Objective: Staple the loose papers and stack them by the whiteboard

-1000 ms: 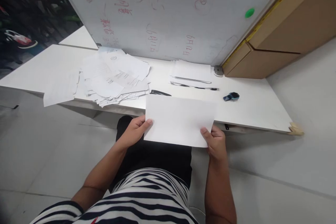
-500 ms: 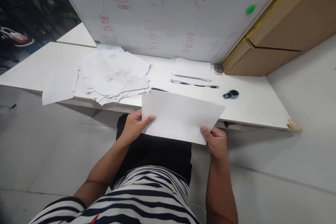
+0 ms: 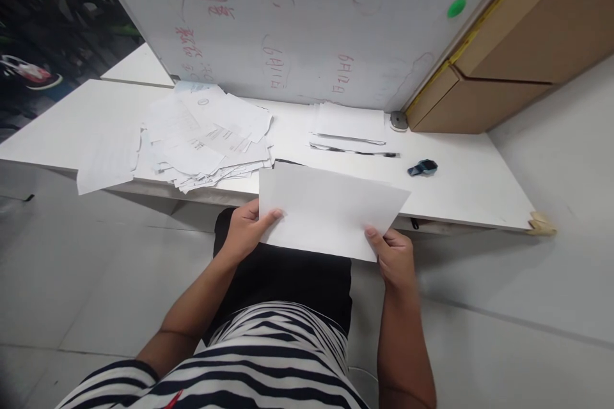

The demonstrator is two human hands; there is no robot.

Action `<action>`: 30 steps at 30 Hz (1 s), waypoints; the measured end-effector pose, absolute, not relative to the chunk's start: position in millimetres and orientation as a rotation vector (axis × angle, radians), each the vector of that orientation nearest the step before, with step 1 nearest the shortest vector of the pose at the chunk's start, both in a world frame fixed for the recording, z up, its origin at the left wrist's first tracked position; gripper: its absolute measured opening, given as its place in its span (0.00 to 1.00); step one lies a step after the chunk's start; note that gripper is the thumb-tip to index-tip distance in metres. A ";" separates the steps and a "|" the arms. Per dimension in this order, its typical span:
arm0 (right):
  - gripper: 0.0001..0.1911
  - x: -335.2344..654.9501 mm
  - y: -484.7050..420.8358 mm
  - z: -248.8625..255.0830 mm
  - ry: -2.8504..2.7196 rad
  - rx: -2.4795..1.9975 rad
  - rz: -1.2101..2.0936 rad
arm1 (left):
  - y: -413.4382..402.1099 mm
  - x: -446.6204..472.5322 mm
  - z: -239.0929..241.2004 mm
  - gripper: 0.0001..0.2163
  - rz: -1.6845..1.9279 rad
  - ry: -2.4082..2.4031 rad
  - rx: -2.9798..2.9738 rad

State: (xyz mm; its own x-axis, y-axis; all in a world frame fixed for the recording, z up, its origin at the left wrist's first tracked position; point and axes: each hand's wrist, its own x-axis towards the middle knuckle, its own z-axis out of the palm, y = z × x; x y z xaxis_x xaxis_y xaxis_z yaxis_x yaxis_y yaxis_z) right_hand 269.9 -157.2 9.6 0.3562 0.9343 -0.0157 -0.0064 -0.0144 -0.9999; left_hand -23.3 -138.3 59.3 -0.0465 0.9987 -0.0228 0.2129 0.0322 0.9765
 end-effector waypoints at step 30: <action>0.13 274.0 -155.3 7.1 -1.022 -1.446 0.884 | -127.1 -22.0 58.6 0.10 1.172 1.184 1.224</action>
State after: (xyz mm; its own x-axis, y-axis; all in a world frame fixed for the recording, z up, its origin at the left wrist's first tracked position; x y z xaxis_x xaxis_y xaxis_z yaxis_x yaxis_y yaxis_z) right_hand 274.0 -155.3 7.1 0.3486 0.9371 0.0177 0.1168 -0.0247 -0.9928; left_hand -22.0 -127.1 58.6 0.0408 0.9991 -0.0083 0.0021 0.0082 1.0000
